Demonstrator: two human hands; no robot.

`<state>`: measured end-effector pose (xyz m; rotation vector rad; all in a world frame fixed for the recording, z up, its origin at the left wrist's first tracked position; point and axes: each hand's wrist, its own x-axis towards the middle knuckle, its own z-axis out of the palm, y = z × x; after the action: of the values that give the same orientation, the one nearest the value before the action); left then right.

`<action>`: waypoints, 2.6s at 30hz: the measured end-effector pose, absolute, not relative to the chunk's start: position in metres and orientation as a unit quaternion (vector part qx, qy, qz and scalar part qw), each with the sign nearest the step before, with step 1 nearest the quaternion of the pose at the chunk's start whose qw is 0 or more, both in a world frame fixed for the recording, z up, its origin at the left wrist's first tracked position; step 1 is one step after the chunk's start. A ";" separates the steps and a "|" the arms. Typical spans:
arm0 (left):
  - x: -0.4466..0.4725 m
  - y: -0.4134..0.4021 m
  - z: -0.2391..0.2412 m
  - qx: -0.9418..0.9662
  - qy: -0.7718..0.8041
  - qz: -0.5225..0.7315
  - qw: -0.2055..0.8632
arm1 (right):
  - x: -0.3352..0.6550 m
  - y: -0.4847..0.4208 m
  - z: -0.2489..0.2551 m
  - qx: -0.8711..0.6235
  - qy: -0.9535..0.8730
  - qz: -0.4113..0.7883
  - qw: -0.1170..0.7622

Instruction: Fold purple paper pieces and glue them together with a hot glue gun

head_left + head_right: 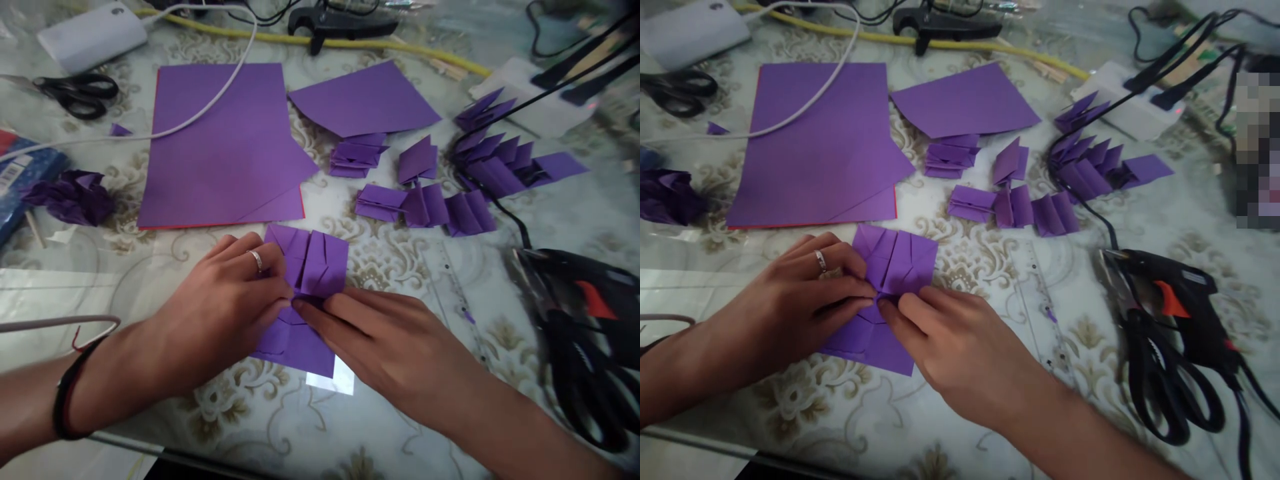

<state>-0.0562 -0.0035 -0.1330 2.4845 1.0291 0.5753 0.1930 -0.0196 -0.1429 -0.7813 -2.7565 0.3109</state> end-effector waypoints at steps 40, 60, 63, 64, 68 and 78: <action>-0.052 0.019 -0.132 0.821 0.401 0.142 0.380 | 0.197 -0.006 -0.153 -0.227 -0.958 0.086 0.153; -0.072 0.033 -0.129 0.840 0.342 0.138 0.399 | 0.192 -0.008 -0.151 -0.244 -0.950 0.084 0.178; -0.072 0.033 -0.130 0.845 0.336 0.137 0.393 | 0.190 -0.007 -0.151 -0.237 -0.952 0.082 0.176; -0.072 0.033 -0.130 0.846 0.335 0.138 0.392 | 0.189 -0.006 -0.151 -0.235 -0.953 0.081 0.174; -0.072 0.033 -0.131 0.847 0.333 0.134 0.393 | 0.187 -0.006 -0.152 -0.233 -0.956 0.080 0.161; -0.076 0.038 -0.127 0.839 0.337 0.107 0.415 | 0.185 -0.005 -0.151 -0.238 -0.957 0.064 0.154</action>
<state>-0.0763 0.0383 -0.1274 2.1073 0.8460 0.2697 0.1851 -0.0054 -0.1508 -0.6822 -2.7420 0.1830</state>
